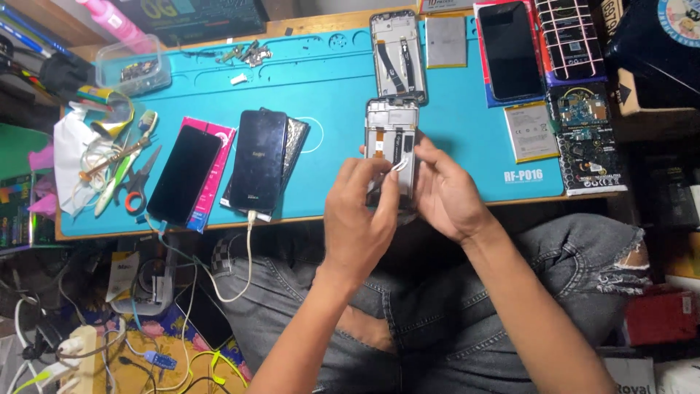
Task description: The person is inspecting a mobile phone frame and preparing a replacement screen assembly by opening its packaging.
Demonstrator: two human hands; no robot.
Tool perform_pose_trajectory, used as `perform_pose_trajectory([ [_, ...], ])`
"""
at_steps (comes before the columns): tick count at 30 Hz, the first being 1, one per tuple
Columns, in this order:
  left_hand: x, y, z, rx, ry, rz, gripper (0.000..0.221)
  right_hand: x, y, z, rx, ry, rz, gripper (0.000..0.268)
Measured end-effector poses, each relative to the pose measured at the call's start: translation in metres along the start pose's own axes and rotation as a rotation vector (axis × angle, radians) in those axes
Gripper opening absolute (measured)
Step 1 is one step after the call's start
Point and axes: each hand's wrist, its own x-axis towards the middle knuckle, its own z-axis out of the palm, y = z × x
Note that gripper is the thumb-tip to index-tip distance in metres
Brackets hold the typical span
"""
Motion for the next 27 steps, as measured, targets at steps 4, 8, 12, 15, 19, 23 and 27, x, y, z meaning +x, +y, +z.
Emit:
perform_pose_trajectory([
  [4,0.006,-0.016,0.009,0.029,0.007,-0.039,0.011,0.009,0.000,-0.013,0.056,-0.066,-0.014,0.067],
  [8,0.011,-0.022,0.014,0.049,0.000,-0.080,0.012,0.010,0.000,-0.015,0.080,-0.093,-0.036,0.079],
  [12,0.015,-0.019,0.019,0.046,-0.018,-0.093,0.010,0.011,0.003,-0.021,0.083,-0.060,-0.016,0.079],
  [15,0.019,-0.018,0.021,0.040,-0.029,-0.114,0.012,0.008,-0.002,-0.018,0.114,-0.085,-0.012,0.078],
  [19,0.018,-0.017,0.024,0.039,-0.023,-0.118,0.011,0.009,-0.002,-0.017,0.135,-0.091,-0.024,0.075],
  [23,0.018,-0.018,0.027,0.022,-0.011,-0.120,0.011,0.010,0.002,-0.021,0.092,-0.099,-0.049,0.073],
  [27,0.016,-0.019,0.028,0.020,0.005,-0.111,0.011,0.016,0.009,-0.028,0.050,-0.124,-0.070,0.070],
])
